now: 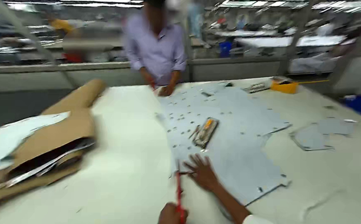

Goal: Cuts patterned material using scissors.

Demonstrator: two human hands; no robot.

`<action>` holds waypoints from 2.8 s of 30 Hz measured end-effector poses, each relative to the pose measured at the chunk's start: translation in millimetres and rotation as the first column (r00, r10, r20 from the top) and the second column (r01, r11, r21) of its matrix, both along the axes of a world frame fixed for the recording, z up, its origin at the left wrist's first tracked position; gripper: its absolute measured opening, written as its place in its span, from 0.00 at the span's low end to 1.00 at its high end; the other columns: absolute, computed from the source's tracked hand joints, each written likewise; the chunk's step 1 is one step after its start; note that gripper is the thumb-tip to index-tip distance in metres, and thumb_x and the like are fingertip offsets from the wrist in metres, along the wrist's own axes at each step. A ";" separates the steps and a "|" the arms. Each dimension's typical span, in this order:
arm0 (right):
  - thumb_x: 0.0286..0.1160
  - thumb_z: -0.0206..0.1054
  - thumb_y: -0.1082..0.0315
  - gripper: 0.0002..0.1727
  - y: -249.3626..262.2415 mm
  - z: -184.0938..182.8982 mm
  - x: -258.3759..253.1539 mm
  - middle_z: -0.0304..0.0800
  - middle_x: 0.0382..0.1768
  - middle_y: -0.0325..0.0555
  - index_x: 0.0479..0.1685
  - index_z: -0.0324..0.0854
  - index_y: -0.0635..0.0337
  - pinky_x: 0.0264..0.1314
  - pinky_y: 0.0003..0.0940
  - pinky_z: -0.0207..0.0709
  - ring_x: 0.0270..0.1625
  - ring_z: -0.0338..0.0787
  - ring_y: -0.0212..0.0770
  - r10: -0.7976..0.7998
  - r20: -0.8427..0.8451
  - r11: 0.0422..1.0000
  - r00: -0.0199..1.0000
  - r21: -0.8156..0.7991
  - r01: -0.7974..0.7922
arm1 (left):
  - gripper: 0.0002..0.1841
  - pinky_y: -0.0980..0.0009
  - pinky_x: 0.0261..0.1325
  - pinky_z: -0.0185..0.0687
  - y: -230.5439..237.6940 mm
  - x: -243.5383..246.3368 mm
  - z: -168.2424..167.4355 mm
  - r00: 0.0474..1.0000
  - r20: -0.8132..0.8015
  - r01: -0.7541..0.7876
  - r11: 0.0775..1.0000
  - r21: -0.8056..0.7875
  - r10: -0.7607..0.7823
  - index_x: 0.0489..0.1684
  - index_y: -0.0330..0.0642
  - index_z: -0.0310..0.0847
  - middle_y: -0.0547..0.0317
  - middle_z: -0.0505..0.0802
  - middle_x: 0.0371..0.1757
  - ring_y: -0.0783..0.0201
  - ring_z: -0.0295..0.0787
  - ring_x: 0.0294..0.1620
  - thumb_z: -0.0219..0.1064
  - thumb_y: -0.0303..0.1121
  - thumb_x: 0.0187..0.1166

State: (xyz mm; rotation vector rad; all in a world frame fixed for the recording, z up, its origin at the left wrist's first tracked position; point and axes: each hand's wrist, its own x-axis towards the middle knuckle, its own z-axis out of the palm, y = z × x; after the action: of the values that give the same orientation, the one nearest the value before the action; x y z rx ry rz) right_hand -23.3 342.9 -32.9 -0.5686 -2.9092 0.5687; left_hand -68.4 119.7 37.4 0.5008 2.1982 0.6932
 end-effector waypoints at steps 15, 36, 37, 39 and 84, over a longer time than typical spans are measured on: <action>0.87 0.38 0.33 0.30 4.6 -23.7 -7.3 0.52 0.95 0.36 0.88 0.63 0.13 0.88 0.78 0.26 0.97 0.44 0.54 0.053 -0.057 0.995 0.997 0.091 -0.048 | 0.18 0.46 0.65 0.81 26.5 5.7 42.7 0.998 0.052 -0.019 0.946 -0.324 0.038 0.54 0.32 0.83 0.40 0.90 0.58 0.47 0.88 0.64 0.69 0.40 0.78; 0.89 0.41 0.36 0.29 3.6 -14.3 -3.5 0.52 0.95 0.39 0.89 0.63 0.17 0.88 0.79 0.24 0.97 0.43 0.56 0.069 -0.053 0.996 0.996 0.067 -0.065 | 0.18 0.47 0.63 0.82 31.3 12.2 32.2 0.993 0.058 -0.084 0.958 -0.273 0.104 0.52 0.33 0.85 0.42 0.91 0.56 0.48 0.89 0.60 0.70 0.41 0.78; 0.89 0.40 0.35 0.29 3.8 -14.6 -3.9 0.52 0.95 0.39 0.89 0.63 0.16 0.88 0.79 0.24 0.97 0.43 0.56 0.068 -0.047 0.996 0.997 0.065 -0.064 | 0.18 0.47 0.63 0.82 32.0 11.9 33.9 0.993 0.067 -0.073 0.958 -0.276 0.095 0.53 0.33 0.84 0.42 0.91 0.56 0.48 0.89 0.60 0.70 0.41 0.78; 0.88 0.39 0.34 0.30 5.2 -16.5 -5.0 0.50 0.96 0.38 0.89 0.62 0.15 0.88 0.78 0.23 0.97 0.42 0.54 0.061 -0.031 0.997 0.998 0.058 -0.059 | 0.19 0.47 0.63 0.81 34.5 11.1 36.0 0.994 0.074 -0.058 0.958 -0.281 0.082 0.53 0.33 0.84 0.42 0.91 0.56 0.48 0.89 0.60 0.69 0.42 0.79; 0.76 0.65 0.78 0.12 -29.5 -17.6 -28.4 0.91 0.62 0.63 0.52 0.91 0.72 0.79 0.69 0.69 0.73 0.86 0.64 0.148 -0.409 0.982 0.900 -0.047 -0.183 | 0.19 0.46 0.63 0.81 40.9 14.7 33.0 0.988 0.071 -0.111 0.958 -0.265 0.134 0.54 0.32 0.83 0.41 0.90 0.56 0.47 0.89 0.60 0.70 0.41 0.78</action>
State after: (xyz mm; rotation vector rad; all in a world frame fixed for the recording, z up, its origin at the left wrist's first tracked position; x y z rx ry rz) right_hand -51.7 313.4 -50.4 -0.1789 -2.5582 0.7342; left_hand -53.7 160.5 70.4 0.1963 2.2076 0.4704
